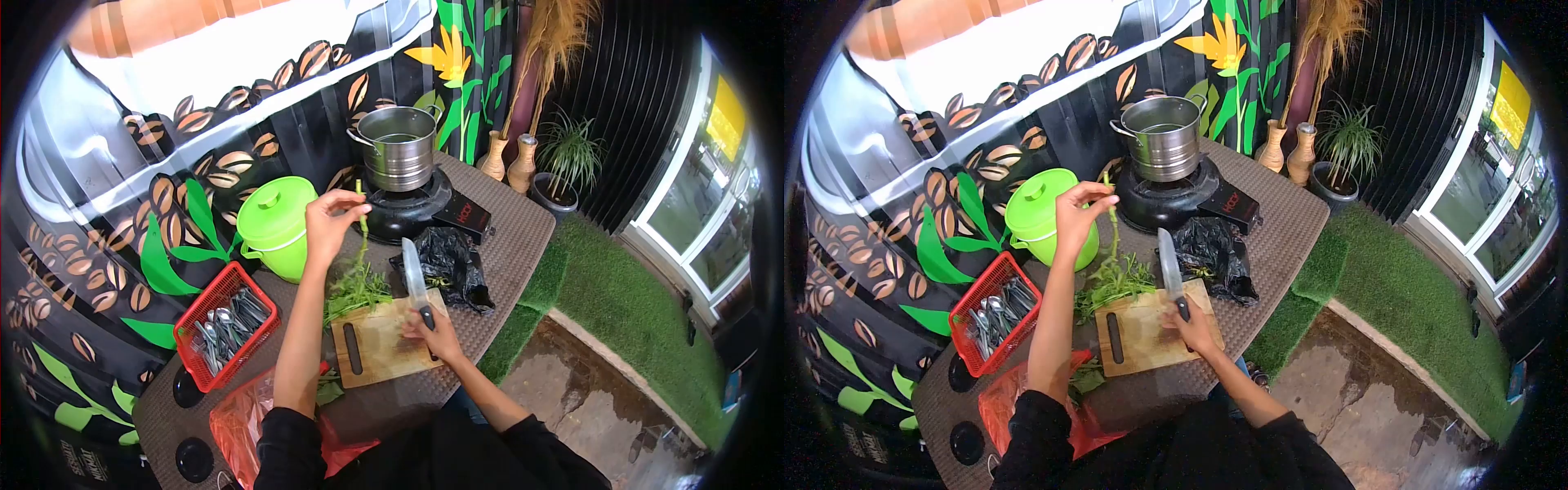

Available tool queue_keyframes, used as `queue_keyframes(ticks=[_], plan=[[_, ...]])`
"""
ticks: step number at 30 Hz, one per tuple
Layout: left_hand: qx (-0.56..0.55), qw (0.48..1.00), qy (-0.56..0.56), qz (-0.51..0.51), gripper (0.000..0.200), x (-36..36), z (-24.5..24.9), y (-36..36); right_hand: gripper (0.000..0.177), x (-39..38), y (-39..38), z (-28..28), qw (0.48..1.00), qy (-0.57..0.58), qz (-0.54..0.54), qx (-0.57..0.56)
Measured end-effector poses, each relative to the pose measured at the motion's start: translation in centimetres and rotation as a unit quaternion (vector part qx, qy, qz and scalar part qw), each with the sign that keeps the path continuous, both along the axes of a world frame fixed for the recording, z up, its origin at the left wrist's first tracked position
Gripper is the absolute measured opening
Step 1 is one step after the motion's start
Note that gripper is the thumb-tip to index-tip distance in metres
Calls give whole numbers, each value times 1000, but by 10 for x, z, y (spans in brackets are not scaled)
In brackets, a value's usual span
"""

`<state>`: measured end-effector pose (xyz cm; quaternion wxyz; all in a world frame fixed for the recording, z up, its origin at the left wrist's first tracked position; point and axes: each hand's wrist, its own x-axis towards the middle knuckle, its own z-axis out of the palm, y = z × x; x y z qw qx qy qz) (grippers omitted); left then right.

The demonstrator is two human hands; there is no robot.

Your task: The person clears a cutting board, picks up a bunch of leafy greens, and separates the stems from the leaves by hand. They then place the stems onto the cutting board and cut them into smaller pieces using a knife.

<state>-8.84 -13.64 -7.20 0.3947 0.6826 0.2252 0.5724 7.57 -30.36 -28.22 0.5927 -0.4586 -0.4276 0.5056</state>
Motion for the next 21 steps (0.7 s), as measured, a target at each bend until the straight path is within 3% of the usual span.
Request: queue_keyframes(ticks=[3, 5, 11, 16, 19, 21], plan=[[-145, 983, -71, -86, 18, 15, 3, -20, 25, -19, 20, 14, 997, 51, 24, 45], [-183, 970, -80, -140, 21, 20, 2, -26, 25, -26, 31, 35, 991, 93, 34, 88], [-191, 957, -141, -164, 25, 29, 23, -35, 24, -28, 63, 37, 997, 67, 16, 47], [-38, 992, -120, -1, 21, 14, 38, -27, 32, -26, 71, 15, 997, 47, -12, 57], [58, 985, -121, 106, 20, -4, 51, -25, 31, -14, 71, 11, 997, 76, 16, 0], [66, 971, -153, 169, 19, -18, 58, -28, 32, -7, 71, 10, 992, 120, 26, -6]])
